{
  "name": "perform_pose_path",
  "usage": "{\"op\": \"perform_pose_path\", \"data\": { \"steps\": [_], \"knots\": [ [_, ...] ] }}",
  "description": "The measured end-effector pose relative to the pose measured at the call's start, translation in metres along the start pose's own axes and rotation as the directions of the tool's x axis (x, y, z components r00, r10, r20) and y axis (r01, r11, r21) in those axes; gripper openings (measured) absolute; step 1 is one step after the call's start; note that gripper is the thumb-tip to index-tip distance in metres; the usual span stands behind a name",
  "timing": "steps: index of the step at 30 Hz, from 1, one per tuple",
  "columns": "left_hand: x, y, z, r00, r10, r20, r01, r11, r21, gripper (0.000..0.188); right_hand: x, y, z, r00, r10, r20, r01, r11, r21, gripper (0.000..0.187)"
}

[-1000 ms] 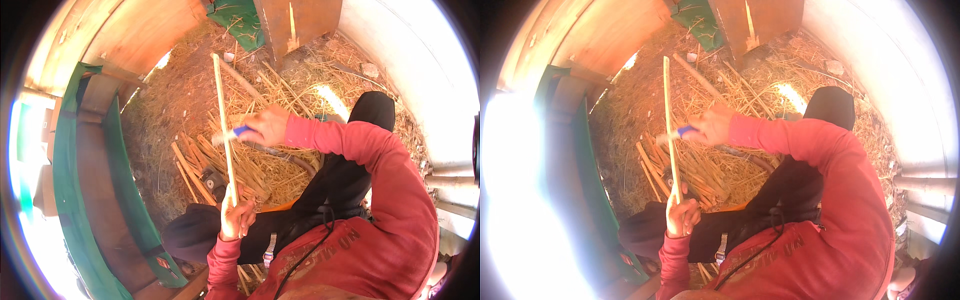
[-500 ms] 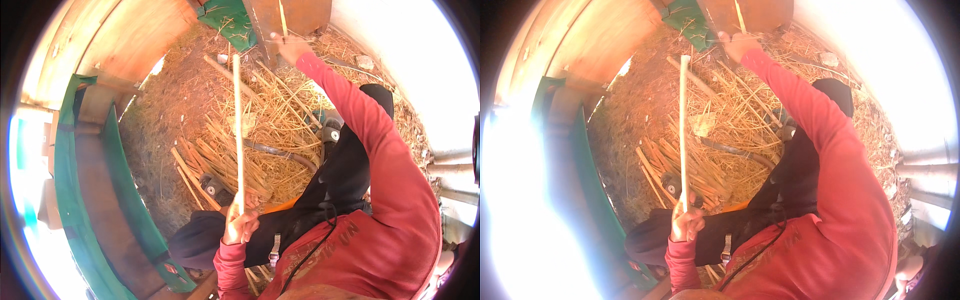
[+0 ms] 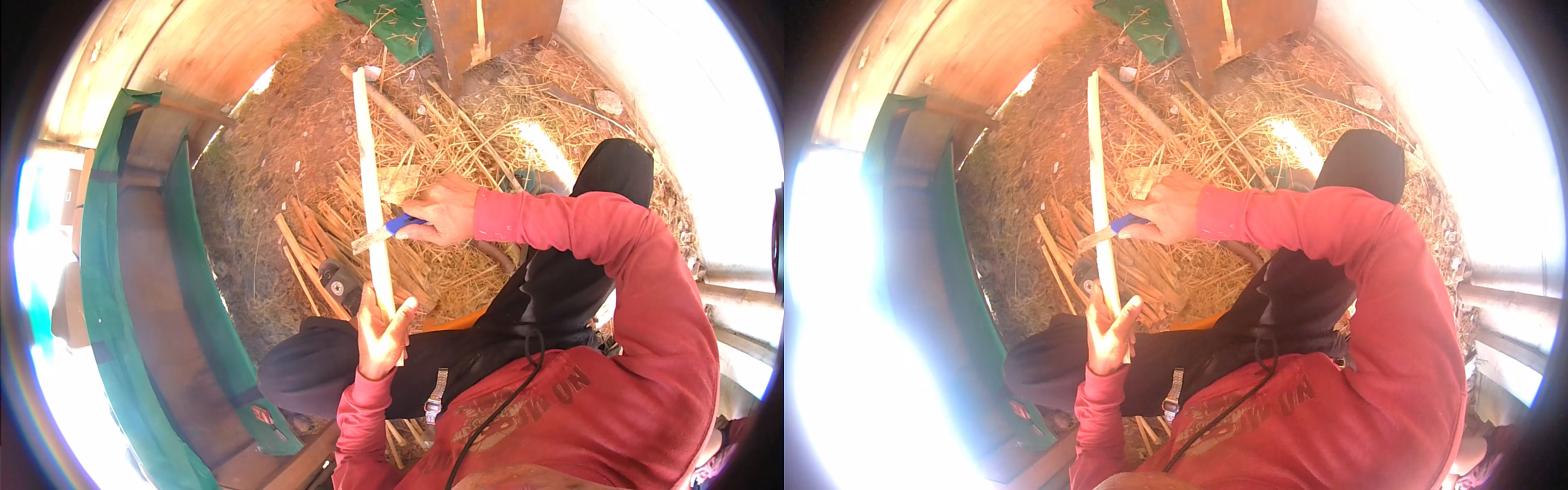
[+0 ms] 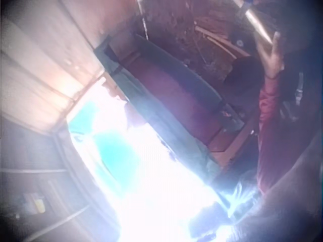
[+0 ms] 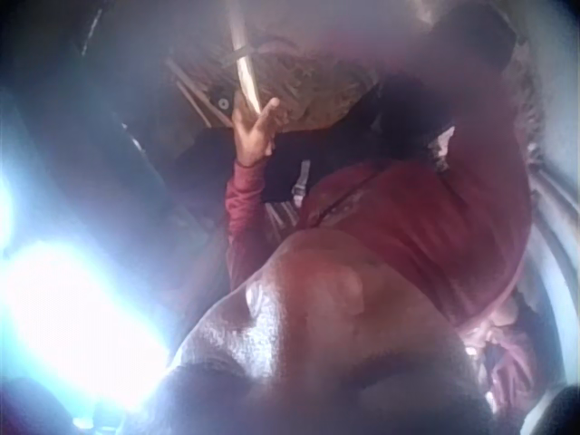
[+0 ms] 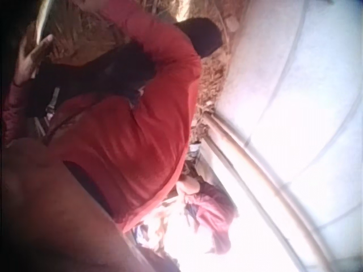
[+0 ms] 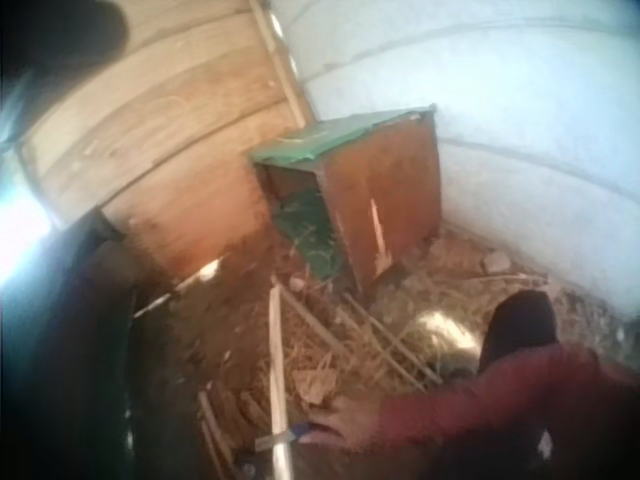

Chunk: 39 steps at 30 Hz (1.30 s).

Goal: The person sits on the ground and uses a knife to shave thin strips from a wooden stick. They hold the stick with one hand and scrape along its length with the knife in the other, creating wood shavings.

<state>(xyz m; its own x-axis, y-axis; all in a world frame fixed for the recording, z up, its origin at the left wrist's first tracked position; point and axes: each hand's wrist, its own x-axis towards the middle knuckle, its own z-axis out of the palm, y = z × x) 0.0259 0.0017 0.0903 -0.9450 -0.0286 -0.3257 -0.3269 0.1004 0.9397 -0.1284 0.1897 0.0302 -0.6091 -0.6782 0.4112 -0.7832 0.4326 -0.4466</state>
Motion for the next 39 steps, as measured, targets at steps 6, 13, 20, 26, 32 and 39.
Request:
{"op": "perform_pose_path", "data": {
  "steps": [6, 13, 20, 26, 32, 39],
  "knots": [
    [-0.001, 0.002, -0.003, 0.997, -0.042, 0.065, 0.043, 0.999, -0.016, 0.026, 0.033, 0.099, -0.02, 0.825, 0.508, -0.246, -0.558, 0.801, -0.218, 0.057],
    [-0.006, -0.008, -0.018, 0.979, -0.064, 0.194, 0.133, 0.922, -0.364, 0.019, 0.028, 0.116, -0.074, 0.745, 0.581, -0.327, -0.593, 0.802, 0.076, 0.069],
    [-0.007, -0.003, -0.02, 0.942, -0.157, 0.296, 0.284, 0.843, -0.457, 0.023, 0.009, 0.008, -0.017, 0.996, -0.063, 0.059, 0.059, 0.996, 0.065, 0.035],
    [-0.006, -0.017, -0.015, 0.973, -0.072, 0.218, 0.137, 0.944, -0.301, 0.025, 0.017, 0.023, -0.011, 0.996, 0.07, -0.055, -0.079, 0.983, -0.167, 0.044],
    [-0.004, -0.019, -0.017, 0.941, -0.061, 0.333, 0.153, 0.954, -0.257, 0.023, 0.038, 0.096, -0.042, 0.831, 0.442, -0.339, -0.538, 0.793, -0.285, 0.059],
    [-0.013, -0.015, -0.018, 0.909, -0.067, 0.411, 0.129, 0.984, -0.125, 0.02, 0.031, 0.178, -0.073, 0.469, 0.775, -0.424, -0.876, 0.47, -0.11, 0.075]
  ]
}}
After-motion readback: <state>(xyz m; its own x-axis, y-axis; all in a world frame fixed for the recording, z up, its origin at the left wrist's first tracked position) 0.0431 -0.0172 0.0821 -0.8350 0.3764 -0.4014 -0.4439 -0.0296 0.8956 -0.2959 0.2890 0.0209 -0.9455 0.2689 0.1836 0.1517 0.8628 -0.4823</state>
